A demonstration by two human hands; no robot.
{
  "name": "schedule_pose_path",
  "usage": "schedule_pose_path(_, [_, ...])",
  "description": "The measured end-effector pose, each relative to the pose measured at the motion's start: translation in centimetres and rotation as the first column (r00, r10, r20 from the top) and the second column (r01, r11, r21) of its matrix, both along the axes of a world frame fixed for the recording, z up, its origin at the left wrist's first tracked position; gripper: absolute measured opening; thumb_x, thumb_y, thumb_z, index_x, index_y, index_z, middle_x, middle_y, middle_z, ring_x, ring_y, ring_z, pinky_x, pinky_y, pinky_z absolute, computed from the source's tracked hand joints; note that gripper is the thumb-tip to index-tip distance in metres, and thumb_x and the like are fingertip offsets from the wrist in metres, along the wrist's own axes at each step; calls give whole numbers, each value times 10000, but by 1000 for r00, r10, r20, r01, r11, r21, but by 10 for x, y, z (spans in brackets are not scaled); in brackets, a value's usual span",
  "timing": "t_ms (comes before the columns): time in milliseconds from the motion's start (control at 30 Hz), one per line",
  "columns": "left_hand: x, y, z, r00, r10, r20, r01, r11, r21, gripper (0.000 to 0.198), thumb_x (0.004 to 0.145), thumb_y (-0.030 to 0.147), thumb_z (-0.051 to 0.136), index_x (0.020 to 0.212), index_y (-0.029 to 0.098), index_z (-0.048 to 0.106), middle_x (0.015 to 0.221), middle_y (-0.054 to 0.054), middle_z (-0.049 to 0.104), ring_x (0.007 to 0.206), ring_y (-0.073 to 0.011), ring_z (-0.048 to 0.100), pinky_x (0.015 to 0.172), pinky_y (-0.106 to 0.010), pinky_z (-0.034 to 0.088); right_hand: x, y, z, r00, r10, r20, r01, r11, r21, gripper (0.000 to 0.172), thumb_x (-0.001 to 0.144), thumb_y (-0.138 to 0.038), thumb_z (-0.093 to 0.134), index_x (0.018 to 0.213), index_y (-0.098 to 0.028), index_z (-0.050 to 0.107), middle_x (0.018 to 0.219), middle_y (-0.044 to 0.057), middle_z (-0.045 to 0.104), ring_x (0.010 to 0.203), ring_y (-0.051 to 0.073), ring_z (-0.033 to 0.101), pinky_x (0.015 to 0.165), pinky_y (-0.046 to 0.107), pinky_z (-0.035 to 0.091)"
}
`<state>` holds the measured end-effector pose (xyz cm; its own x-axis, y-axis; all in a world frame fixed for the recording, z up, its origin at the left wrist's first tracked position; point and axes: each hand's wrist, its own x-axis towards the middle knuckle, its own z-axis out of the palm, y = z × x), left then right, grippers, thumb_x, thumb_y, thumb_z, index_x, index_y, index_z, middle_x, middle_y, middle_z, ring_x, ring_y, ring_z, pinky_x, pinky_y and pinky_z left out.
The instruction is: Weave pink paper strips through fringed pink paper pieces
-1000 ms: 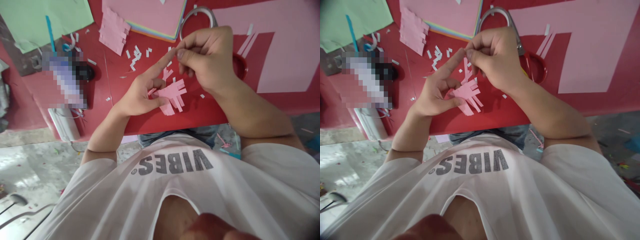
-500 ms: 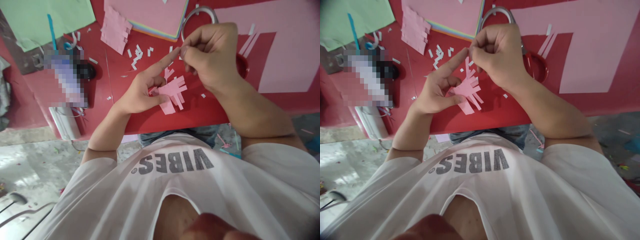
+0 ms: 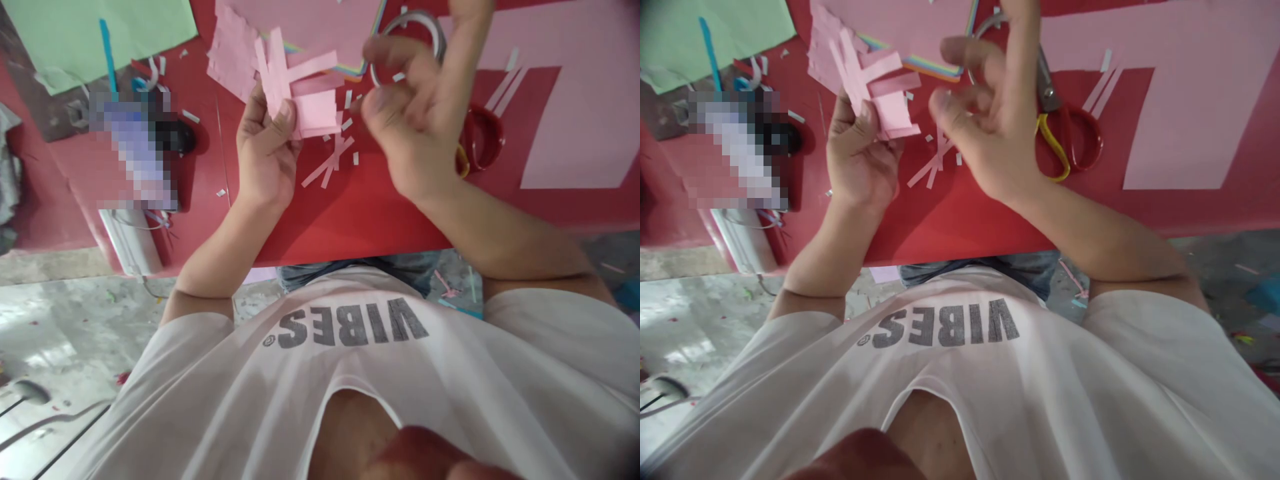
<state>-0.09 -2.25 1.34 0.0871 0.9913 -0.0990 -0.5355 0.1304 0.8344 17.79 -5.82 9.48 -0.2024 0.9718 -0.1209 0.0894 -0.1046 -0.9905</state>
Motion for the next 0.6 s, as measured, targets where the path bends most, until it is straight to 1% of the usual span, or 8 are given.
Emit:
schedule_pose_path(100, [5,-9,4,997,44,-61,-41,998,51,428,858,461,836,1157,285,585,1008,79,687,858,-76,554,713,-210,494,-10,-6,5,997,40,64,-41,999,23,607,795,-430,926,1307,-384,604,1103,33,741,1035,265,741,756,344,656])
schedule_pose_path(200, [10,-18,4,972,-17,-232,36,996,78,520,930,604,712,1322,355,478,1302,60,655,1255,-161,572,945,-303,525,-17,-14,-2,989,37,145,-44,998,45,740,775,-409,926,1401,-433,531,1254,29,714,1160,276,724,809,337,672])
schedule_pose_path(267, [13,-23,1,933,-168,-319,188,982,31,690,922,708,650,1485,433,362,1415,54,624,1463,-213,452,1012,-369,510,-22,-21,-15,982,-75,170,58,993,104,771,829,-402,863,1473,-462,442,1443,19,632,1304,269,665,890,331,670])
schedule_pose_path(300, [14,-25,-1,917,-234,-322,252,968,15,754,920,730,634,1542,458,304,1427,53,628,1509,-218,407,1030,-384,501,-25,-24,-22,970,-198,141,173,971,167,736,884,-399,790,1500,-467,393,1572,0,534,1384,254,612,951,326,658])
schedule_pose_path(367, [16,-28,-5,931,-242,-274,264,963,45,768,930,713,636,1566,460,289,1398,62,656,1506,-203,410,1077,-380,476,-28,-28,-36,941,-336,34,315,911,267,653,951,-403,681,1512,-468,353,1717,-44,348,1486,242,520,1022,338,637])
schedule_pose_path(433, [17,-29,-9,957,-137,-256,158,985,65,713,959,665,639,1548,431,310,1372,75,668,1460,-181,442,1131,-363,440,-27,-29,-44,938,-345,34,326,912,248,676,964,-431,653,1544,-478,309,1628,-9,486,1486,256,520,1002,360,642])
schedule_pose_path(500, [16,-29,-11,945,-170,-279,183,983,20,749,974,664,634,1569,402,262,1323,64,685,1455,-186,424,1156,-371,419,-24,-27,-44,954,-294,54,278,939,204,744,953,-455,682,1576,-467,274,1463,24,632,1425,267,572,962,361,642])
schedule_pose_path(600, [15,-27,-11,936,-243,-254,252,968,4,781,972,644,664,1580,394,242,1256,58,697,1455,-202,400,1157,-394,411,-16,-22,-40,972,-232,23,223,956,192,812,907,-416,774,1567,-426,302,1503,24,600,1283,254,642,926,336,623])
